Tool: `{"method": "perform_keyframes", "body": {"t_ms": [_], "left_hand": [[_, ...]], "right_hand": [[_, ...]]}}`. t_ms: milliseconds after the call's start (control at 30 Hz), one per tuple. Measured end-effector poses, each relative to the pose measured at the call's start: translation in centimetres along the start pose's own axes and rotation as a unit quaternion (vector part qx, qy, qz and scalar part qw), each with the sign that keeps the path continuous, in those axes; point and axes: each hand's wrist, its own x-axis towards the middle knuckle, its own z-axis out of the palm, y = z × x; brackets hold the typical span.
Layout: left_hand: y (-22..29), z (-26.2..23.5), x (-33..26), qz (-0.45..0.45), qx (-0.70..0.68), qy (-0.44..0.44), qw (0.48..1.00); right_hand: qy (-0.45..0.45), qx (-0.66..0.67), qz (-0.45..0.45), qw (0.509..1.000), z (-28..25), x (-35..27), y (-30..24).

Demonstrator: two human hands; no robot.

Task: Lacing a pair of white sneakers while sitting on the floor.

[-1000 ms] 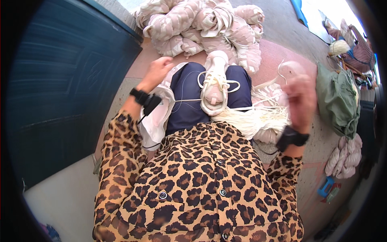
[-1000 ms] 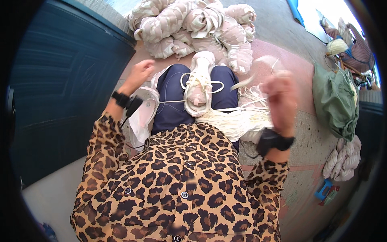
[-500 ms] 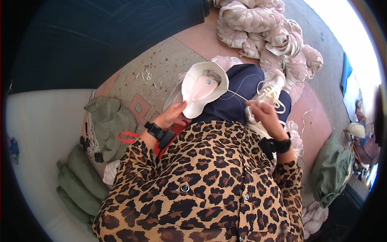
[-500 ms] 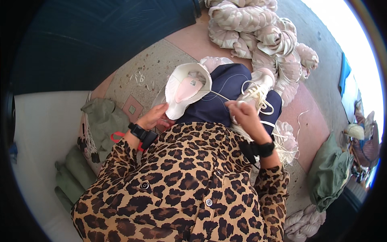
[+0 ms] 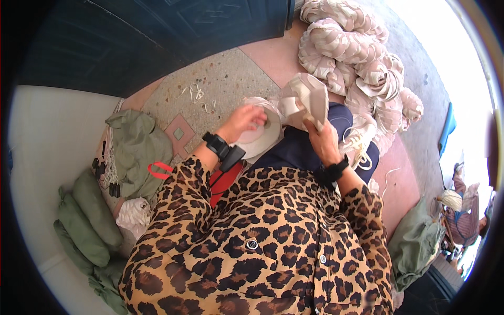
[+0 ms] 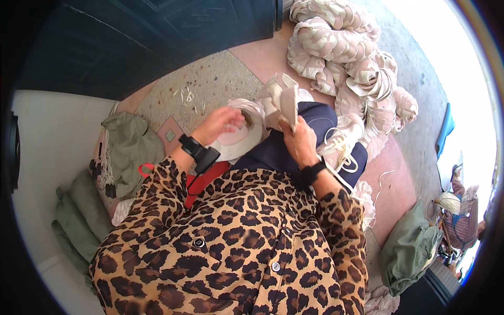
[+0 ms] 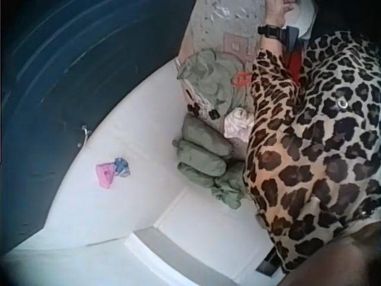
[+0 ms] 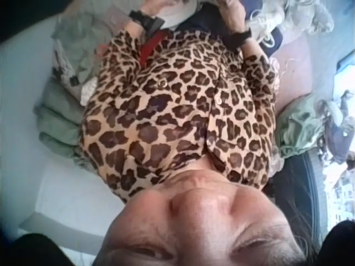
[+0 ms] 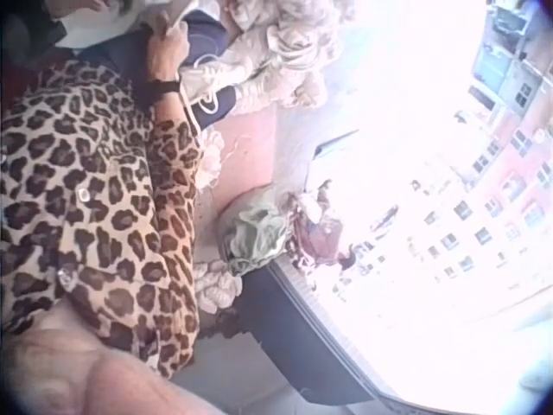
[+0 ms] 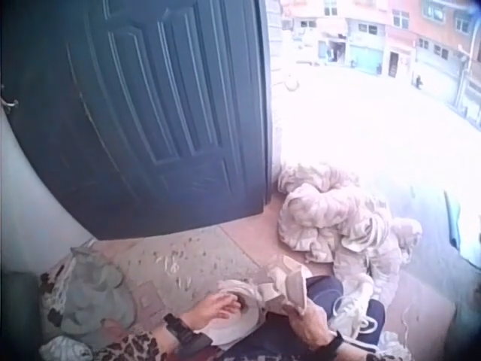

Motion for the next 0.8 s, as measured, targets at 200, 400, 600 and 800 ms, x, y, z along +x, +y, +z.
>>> {"method": "perform_keyframes", "body": {"t_ms": [200,400,600,800], "left_hand": [[-8.8,3.6,5.8,0.159,0.305,0.030,0.938],[-3.8,0.3,9.8,0.004,0.348,-0.049,0.936],[13.4,6.4,11.2,0.189,0.408,-0.051,0.892],[13.6,18.0,5.7,0.366,0.554,-0.194,0.722]], "right_hand": [[-0.038,0.081,0.037,0.995,-0.2,-3.3,1.8],[-0.015,0.114,0.035,0.993,-1.3,-3.5,1.3],[0.017,0.454,0.255,0.853,-8.6,-5.5,2.2],[0.130,0.663,0.375,0.635,-12.8,-12.5,9.8]]}}
